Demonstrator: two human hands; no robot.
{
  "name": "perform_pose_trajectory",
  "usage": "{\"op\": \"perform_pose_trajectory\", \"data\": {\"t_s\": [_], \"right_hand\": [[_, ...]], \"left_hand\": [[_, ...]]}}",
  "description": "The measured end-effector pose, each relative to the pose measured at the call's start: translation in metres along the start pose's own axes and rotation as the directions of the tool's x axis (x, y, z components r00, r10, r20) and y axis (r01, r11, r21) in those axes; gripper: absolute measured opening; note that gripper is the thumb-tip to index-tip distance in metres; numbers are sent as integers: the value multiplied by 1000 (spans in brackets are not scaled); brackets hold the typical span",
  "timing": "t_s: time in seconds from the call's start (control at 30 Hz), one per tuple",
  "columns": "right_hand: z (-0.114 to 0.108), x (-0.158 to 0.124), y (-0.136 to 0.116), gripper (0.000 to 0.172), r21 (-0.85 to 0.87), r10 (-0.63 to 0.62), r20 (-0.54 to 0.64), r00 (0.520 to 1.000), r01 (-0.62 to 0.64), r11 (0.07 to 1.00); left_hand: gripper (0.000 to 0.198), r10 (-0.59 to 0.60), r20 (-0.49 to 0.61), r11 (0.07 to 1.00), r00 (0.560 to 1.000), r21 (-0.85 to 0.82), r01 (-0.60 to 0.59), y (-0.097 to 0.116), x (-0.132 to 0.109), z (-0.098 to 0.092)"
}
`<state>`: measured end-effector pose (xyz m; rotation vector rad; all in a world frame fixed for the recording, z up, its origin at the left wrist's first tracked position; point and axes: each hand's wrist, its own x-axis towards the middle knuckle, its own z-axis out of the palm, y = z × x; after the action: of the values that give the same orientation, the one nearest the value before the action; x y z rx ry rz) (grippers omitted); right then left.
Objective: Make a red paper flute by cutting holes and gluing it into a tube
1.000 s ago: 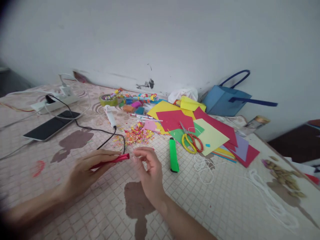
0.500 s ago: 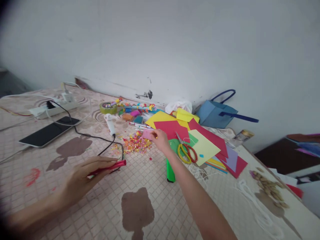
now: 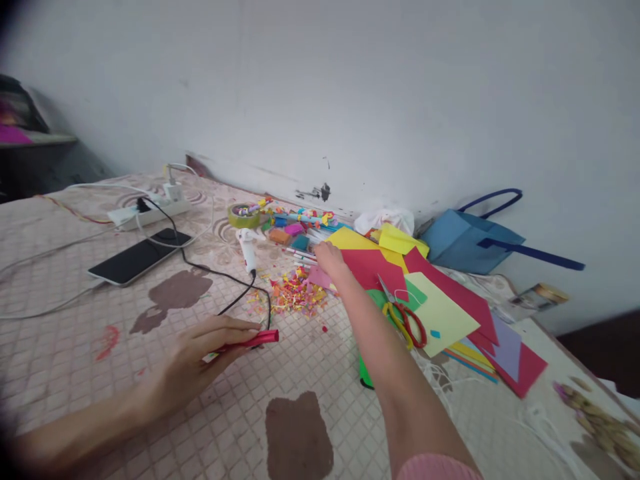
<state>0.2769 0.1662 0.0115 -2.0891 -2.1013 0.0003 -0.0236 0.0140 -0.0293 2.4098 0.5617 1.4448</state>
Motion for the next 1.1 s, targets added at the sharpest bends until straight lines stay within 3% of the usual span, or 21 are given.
{"op": "perform_pose_trajectory", "data": {"t_s": [0.13,0.2,0.33,0.37,0.43,0.5,0.57,0.63,0.77,0.87,0.93,1.03,1.1], "right_hand": [[-21,-30,6,36,118,4,-88,996,7,993],[-28,-62,8,27,227,-5,-142,990,37,973],[-34,-143,10,34,460,9,-208,978,89,883],[-36,-162,10,33,527,29,-222,975,95,844],[-42,-191,8,23,794,166,-209,964,68,604],[-50,-210,4,17,853,239,-192,952,41,521],[-55,-219,-5,13,816,224,-189,956,26,577],[-51,-221,-16,9,765,119,-111,987,8,644],[-19,-219,-31,8,758,-48,45,998,-3,652],[1,-220,-33,12,785,-21,75,997,-46,618],[5,-222,-35,17,832,18,81,997,-77,550],[-1,-225,-43,22,933,41,98,994,-106,345],[-7,-227,-49,22,954,20,77,997,-80,290]], "left_hand": [[15,-21,-10,1000,1000,-24,21,-1,1,-3],[15,-38,-10,999,999,-35,38,-1,2,-5],[18,-49,11,997,999,-58,49,0,3,-7],[18,-45,17,997,999,-62,46,0,3,-7],[19,-37,29,997,999,-65,39,0,3,-6],[20,-31,45,997,999,-64,34,-2,3,-5],[20,-33,58,998,998,-56,36,-3,2,-5],[20,-41,67,998,997,-43,44,-4,2,-4],[18,-34,90,999,995,-14,36,-5,1,-5],[16,-30,90,1000,995,4,30,-5,0,-5],[16,-25,92,1000,995,5,25,-5,0,-5],[17,-12,110,1000,994,3,12,-5,0,-5],[18,-18,118,1000,993,9,17,-6,-1,-6]]}}
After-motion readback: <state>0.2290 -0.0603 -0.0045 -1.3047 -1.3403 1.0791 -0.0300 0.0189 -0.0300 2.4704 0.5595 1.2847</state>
